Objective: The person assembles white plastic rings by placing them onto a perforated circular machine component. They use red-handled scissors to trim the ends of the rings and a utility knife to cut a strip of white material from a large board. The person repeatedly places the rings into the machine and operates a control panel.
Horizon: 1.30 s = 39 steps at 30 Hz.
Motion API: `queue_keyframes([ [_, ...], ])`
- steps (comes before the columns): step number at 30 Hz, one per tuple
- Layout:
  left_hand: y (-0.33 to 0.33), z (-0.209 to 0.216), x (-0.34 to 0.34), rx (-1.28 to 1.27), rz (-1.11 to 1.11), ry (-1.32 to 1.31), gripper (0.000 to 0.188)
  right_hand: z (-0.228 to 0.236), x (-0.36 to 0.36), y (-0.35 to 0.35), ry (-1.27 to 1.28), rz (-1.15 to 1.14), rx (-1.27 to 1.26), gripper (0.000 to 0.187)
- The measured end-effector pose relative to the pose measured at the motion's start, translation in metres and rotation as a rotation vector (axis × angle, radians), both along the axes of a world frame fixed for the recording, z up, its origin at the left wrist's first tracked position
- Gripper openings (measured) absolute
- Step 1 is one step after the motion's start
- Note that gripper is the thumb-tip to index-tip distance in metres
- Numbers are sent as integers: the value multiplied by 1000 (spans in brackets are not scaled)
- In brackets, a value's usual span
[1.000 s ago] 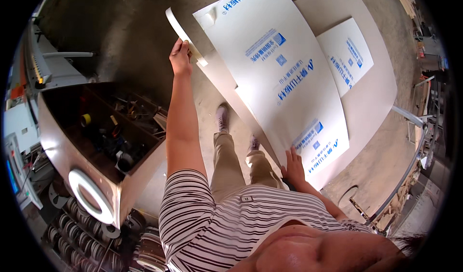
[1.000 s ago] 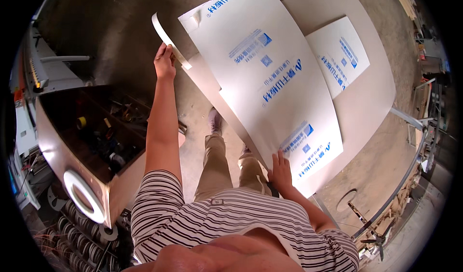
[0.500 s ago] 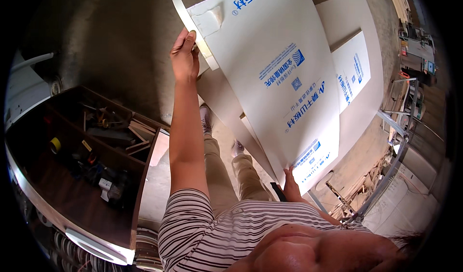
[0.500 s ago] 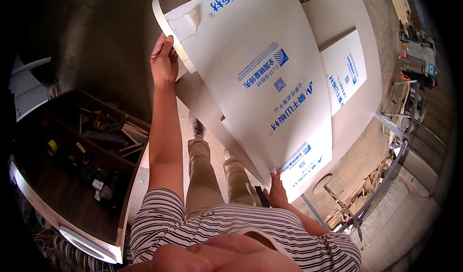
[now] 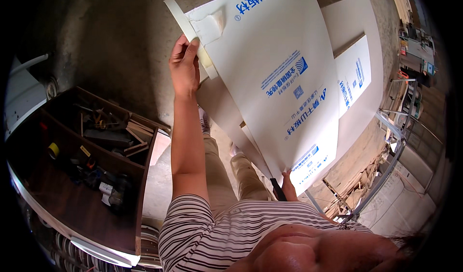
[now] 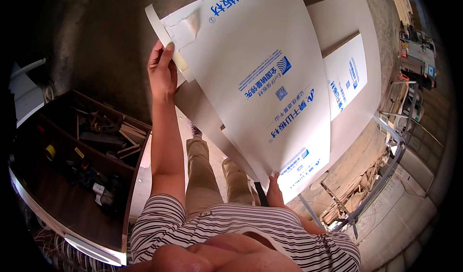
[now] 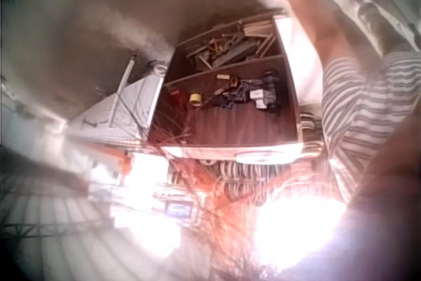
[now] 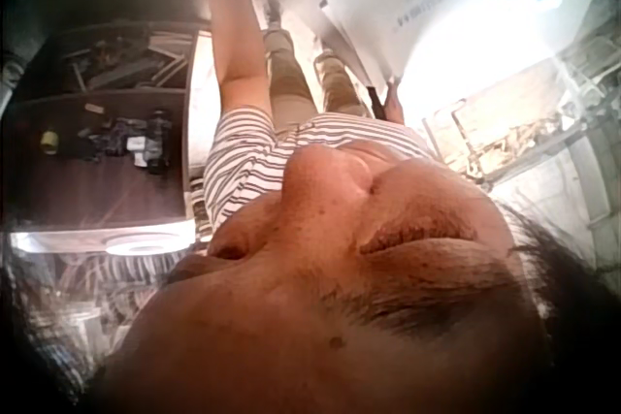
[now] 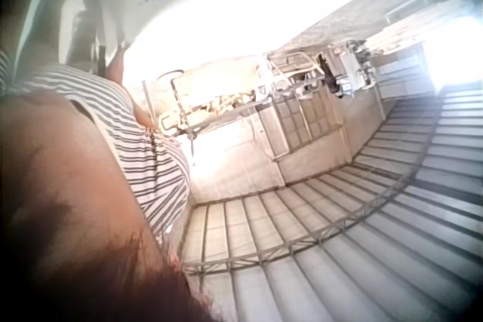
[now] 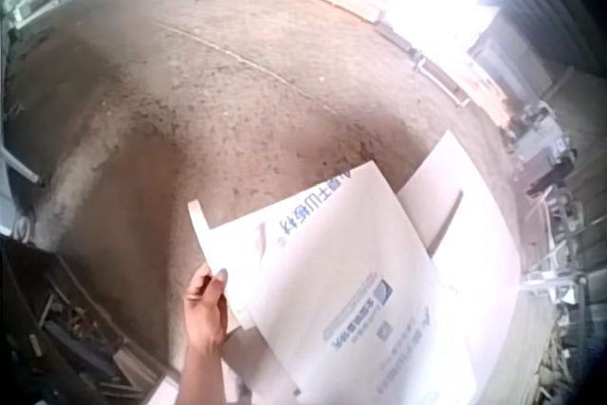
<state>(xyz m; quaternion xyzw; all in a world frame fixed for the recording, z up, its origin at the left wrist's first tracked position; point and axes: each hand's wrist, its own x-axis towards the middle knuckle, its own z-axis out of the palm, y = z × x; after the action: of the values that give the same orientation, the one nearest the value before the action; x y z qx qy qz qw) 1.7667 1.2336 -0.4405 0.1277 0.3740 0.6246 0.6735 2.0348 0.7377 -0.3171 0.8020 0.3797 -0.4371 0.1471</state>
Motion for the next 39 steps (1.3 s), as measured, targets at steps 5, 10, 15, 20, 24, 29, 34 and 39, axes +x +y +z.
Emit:
queue_keyframes([
  [5, -1, -4, 4, 11, 36, -121, 35, 14, 10, 100, 56, 259, -215, 28],
  [10, 0, -4, -2, -61, -25, -147, 39, -1, -29, 330, 247, 456, 908, 42],
  [15, 1, -10, 3, -56, -45, -170, 39, -53, -101, 477, -7, 733, 1067, 49],
  [20, 1, -12, -4, -41, -33, -157, 39, -57, -133, 504, -155, 796, 1147, 48],
  [24, 1, -8, -4, -40, -45, -172, 38, -53, -131, 505, -63, 857, 1073, 44],
  [29, -1, -11, -5, -14, -38, -175, 35, -38, -95, 494, 88, 1039, 976, 42],
  [34, -11, 4, -26, -10, -50, -114, 36, -17, -62, 423, 274, 649, 1025, 42],
  [39, -34, 34, -31, -126, -65, -15, 32, -3, -36, 303, 327, 446, 830, 39],
])
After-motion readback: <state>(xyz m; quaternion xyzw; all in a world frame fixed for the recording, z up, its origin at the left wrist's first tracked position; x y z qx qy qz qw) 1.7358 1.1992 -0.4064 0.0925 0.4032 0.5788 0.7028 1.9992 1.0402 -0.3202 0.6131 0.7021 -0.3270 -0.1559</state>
